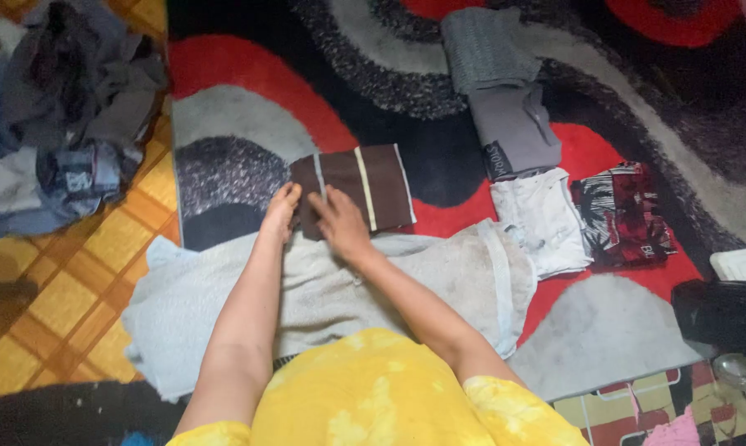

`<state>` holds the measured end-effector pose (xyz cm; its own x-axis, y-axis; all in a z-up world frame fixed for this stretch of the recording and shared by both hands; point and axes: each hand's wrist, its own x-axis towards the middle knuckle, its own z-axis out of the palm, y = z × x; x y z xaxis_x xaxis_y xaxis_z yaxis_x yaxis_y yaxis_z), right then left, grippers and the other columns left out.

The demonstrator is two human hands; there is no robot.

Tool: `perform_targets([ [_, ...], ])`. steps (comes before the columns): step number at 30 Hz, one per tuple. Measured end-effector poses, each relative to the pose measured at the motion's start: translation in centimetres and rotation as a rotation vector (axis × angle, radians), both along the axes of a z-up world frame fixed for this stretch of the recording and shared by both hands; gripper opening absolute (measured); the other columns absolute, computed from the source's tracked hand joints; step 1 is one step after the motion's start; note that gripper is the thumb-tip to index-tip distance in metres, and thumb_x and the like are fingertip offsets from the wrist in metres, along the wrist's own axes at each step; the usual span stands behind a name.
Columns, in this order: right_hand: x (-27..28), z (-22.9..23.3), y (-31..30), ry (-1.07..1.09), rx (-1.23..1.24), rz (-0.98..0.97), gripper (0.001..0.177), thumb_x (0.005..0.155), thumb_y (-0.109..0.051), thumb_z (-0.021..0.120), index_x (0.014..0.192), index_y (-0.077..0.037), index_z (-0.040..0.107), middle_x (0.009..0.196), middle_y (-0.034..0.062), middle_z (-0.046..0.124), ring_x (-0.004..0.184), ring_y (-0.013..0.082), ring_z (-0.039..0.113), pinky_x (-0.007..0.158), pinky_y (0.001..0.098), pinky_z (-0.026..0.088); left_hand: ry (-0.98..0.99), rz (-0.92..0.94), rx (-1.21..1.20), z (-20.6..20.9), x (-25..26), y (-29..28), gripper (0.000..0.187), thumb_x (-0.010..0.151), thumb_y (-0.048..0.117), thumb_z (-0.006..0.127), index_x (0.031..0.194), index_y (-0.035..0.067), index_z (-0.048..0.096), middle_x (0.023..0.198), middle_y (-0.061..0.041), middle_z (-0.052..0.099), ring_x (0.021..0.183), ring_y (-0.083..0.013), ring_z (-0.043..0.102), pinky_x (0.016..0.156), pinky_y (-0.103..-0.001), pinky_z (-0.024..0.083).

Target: Folding a brown striped polo shirt on a rug.

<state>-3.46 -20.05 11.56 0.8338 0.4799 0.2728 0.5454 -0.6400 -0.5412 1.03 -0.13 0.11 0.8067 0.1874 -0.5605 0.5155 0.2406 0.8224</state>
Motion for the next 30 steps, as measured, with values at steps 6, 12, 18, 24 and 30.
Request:
perform_targets([
  [6,0.0,-3.0,-1.0,0.165,-0.196,0.163,0.075,0.094,-0.039,0.063,0.159,-0.015,0.035,0.161,0.0198,0.033,0.148,0.0399,0.03,0.118,0.0557,0.023,0.003,0.017,0.386,-1.3,2.8,-1.3,0.062,0.097,0.042,0.067,0.144,0.003,0.055,0.133,-0.017,0.066,0.121,-0.0282,0.064,0.1,-0.039,0.05],
  [12,7.7,-3.2,-4.7,0.003,-0.297,-0.136,0.071,0.098,-0.046,0.057,0.161,-0.021,0.034,0.165,0.0171,0.035,0.152,0.0377,0.027,0.122,0.0559,0.022,0.075,0.051,0.683,1.1,2.8,-2.5,0.053,0.094,0.037,0.067,0.133,0.003,0.058,0.126,-0.023,0.065,0.118,-0.0384,0.062,0.099,-0.044,0.048],
  [18,10.5,-4.6,-7.5,0.011,-0.44,-0.275,0.064,0.102,-0.05,0.047,0.16,-0.026,0.034,0.166,0.0118,0.032,0.155,0.0356,0.018,0.121,0.0626,0.017,-0.091,-0.107,0.868,-0.5,2.4,-2.5,0.047,0.104,0.03,0.06,0.142,0.003,0.058,0.13,-0.031,0.064,0.124,-0.0464,0.06,0.107,-0.046,0.047],
  [24,10.2,-3.8,-7.1,0.115,-0.457,-0.3,0.062,0.103,-0.05,0.043,0.16,-0.029,0.033,0.168,0.0092,0.027,0.157,0.0321,0.016,0.121,0.0631,0.016,-0.23,-0.343,1.444,7.9,0.2,-8.0,0.076,0.099,0.04,0.055,0.16,0.005,0.027,0.168,-0.02,0.021,0.156,-0.0383,0.017,0.119,-0.062,0.013],
  [30,11.1,-2.9,-8.0,0.193,-0.439,-0.219,0.063,0.101,-0.051,0.043,0.159,-0.028,0.033,0.167,0.0123,0.025,0.154,0.0354,0.015,0.117,0.0622,0.019,-0.274,-0.488,1.478,6.2,-0.2,-8.2,0.076,0.102,0.052,0.044,0.163,0.01,0.024,0.17,-0.016,0.017,0.157,-0.0335,0.011,0.121,-0.065,0.005],
])
